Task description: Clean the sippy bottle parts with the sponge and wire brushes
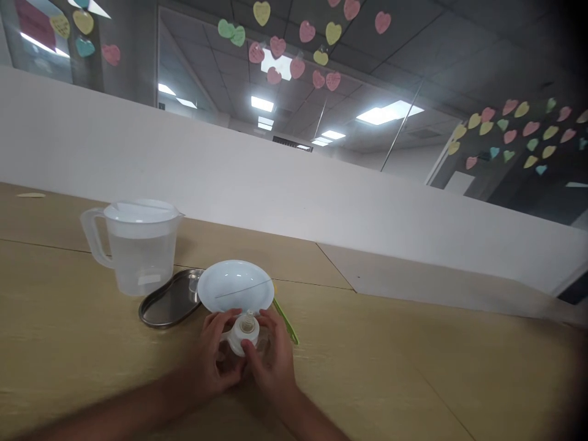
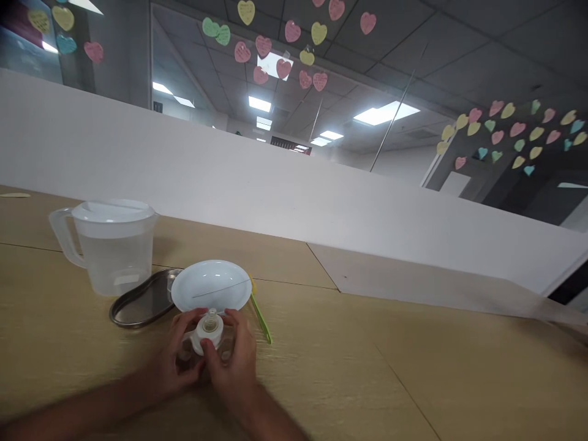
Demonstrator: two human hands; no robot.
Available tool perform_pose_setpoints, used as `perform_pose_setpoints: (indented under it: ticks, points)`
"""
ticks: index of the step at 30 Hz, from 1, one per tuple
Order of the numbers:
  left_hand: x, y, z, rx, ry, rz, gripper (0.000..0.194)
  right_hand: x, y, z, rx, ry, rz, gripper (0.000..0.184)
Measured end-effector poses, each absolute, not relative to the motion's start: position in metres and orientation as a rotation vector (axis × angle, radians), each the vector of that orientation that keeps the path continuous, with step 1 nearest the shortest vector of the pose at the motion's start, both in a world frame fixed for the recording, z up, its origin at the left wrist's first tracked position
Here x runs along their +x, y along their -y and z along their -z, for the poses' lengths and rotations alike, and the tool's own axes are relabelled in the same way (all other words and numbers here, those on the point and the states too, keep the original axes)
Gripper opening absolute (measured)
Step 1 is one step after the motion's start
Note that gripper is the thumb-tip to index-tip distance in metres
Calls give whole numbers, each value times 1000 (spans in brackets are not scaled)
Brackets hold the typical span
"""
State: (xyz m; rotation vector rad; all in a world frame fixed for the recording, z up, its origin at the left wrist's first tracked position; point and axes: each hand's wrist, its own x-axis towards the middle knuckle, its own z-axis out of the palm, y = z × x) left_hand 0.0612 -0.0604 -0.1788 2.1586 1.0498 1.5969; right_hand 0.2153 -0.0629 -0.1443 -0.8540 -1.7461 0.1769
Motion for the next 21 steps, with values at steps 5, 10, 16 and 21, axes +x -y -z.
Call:
perform_pose_setpoints:
  ticks: [5, 10, 16, 21]
  points:
    - [61, 58, 179, 2134, -1072, -1567, 63, 216, 67, 147, -763, 1821, -127, 39]
    - [62, 58, 179, 2127, -1098, -1590, 62, 218, 67, 146, -794, 1802, -80, 45]
    - [60, 58, 177, 2176, -1091, -1575, 58, 219, 65, 142, -798, 1827, -51, 47]
    - [61, 57, 176, 2148, -1135, -1537, 58, 219, 64, 145, -821, 1819, -35, 46]
